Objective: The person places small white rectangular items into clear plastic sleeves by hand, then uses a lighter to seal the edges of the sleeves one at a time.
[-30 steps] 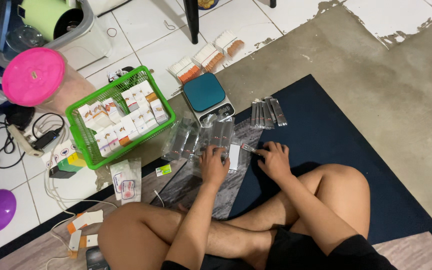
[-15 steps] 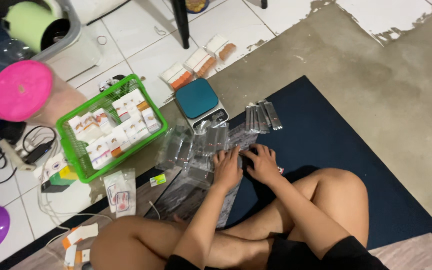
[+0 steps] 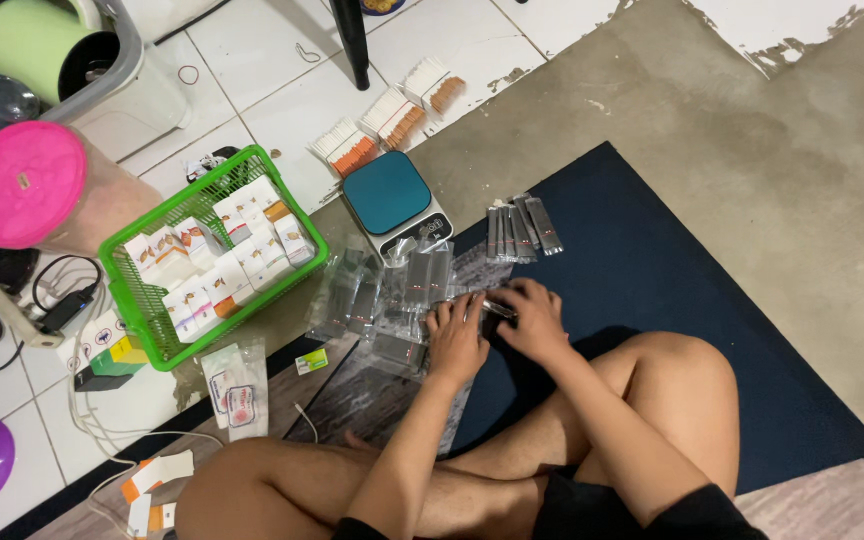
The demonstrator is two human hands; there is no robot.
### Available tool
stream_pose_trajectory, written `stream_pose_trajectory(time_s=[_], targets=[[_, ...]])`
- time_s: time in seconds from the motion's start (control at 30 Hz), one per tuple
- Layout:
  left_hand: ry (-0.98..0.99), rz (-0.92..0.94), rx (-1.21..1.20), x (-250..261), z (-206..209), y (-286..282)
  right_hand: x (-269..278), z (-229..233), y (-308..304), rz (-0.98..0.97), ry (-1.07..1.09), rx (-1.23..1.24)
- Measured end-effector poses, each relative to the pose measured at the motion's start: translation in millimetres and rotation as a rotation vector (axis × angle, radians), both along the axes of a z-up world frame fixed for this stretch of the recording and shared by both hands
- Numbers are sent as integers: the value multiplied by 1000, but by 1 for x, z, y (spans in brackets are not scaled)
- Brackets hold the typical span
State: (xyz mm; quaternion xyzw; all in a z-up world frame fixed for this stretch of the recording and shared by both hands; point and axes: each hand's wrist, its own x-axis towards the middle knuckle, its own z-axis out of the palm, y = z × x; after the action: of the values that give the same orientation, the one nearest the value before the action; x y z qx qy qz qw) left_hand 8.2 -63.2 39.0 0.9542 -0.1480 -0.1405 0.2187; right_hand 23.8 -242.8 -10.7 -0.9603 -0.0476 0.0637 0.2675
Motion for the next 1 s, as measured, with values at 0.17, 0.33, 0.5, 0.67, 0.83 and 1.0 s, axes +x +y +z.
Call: stream_pose_trajectory(time_s=[0.17, 0.33, 0.5, 0.67, 0.83, 1.0], targets=[[1, -21, 9, -4, -1, -1, 4, -15, -44, -115, 119, -166], [-32, -42, 31, -4, -10, -7, 4, -10, -31, -186, 252, -99], [-49, 27, -54, -3, -17, -1, 9, -8, -21, -160, 247, -111], [-43, 69, -131, 0, -25, 2, 11, -6, -17, -167, 249, -75], [-61, 63, -78, 0, -28, -1, 13, -2, -20, -191, 285, 1], [-75, 44, -100, -4, -30, -4, 10, 22, -10, -237, 331, 106]])
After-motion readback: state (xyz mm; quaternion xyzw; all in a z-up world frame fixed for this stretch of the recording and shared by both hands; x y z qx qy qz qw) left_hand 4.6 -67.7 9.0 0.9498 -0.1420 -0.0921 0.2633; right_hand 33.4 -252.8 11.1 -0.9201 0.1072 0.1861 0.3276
